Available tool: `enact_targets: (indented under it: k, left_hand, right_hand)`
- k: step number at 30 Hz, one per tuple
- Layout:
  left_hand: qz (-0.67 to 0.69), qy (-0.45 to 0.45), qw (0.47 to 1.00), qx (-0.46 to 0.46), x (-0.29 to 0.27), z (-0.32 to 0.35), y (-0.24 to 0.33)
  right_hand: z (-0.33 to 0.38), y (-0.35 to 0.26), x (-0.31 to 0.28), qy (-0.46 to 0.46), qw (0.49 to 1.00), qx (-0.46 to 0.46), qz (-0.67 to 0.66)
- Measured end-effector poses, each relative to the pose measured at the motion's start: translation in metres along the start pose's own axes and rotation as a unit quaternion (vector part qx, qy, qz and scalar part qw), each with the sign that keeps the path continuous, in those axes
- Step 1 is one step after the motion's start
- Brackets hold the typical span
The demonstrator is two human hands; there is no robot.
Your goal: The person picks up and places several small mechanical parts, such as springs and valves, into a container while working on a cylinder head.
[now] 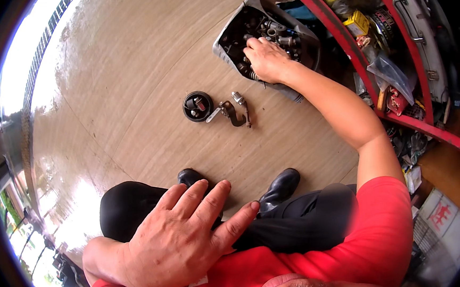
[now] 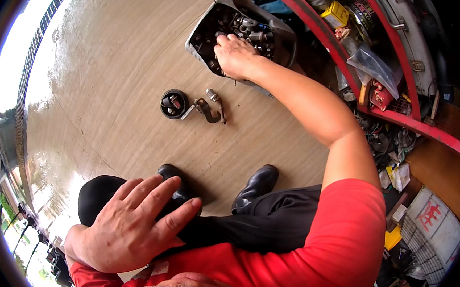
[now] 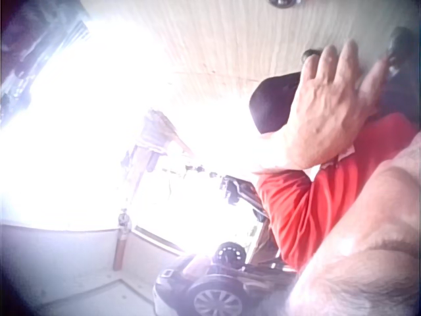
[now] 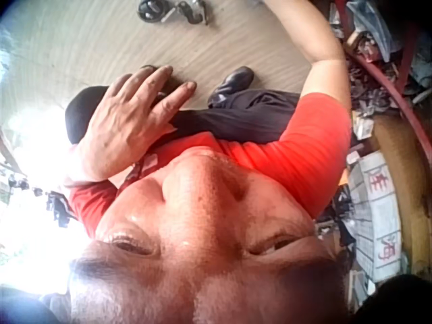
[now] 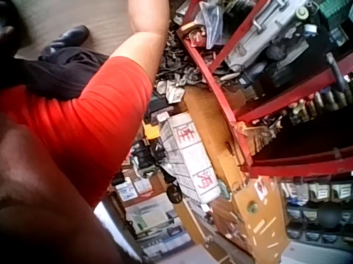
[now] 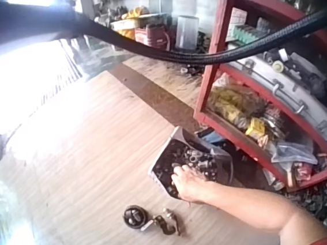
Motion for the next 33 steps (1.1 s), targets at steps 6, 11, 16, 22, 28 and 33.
enact_targets:
  k: [6, 11, 16, 22, 28, 33]
  left_hand:
    - [0.014, 0.009, 1.000, -0.012, 0.000, 0.005, 0.005]
    - [-0.006, 0.010, 1.000, -0.001, 0.003, 0.004, 0.010]
    - [-0.002, 0.004, 1.000, 0.001, 0.005, -0.001, 0.007]
    - [0.000, 0.015, 1.000, -0.018, 0.003, 0.004, 0.004]
    - [0.008, 0.015, 1.000, -0.026, 0.004, 0.007, 0.003]
    - [0.016, 0.028, 0.999, -0.018, 0.007, 0.009, 0.004]
  right_hand:
    - [0.002, 0.016, -0.013, -0.049, 0.995, -0.089, 0.003]
    - [-0.047, 0.047, -0.021, 0.046, 0.998, 0.033, -0.040]
    - [-0.070, 0.024, 0.015, -0.015, 0.999, 0.039, 0.005]
    - [-0.045, 0.034, 0.015, -0.001, 0.997, 0.009, -0.076]
    - [0.008, 0.018, -0.003, 0.047, 0.995, -0.089, 0.021]
    - [0.031, 0.031, -0.016, 0.015, 0.991, -0.115, 0.060]
Point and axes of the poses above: each hand's wrist, its own z-axis away from the middle knuckle, its own x-axis out of the palm, y = z × x, the point moved 1 cm from there along -z, towards the middle knuckle, and after that the axes turned 5 degrees about y, right-handed, at the moved point
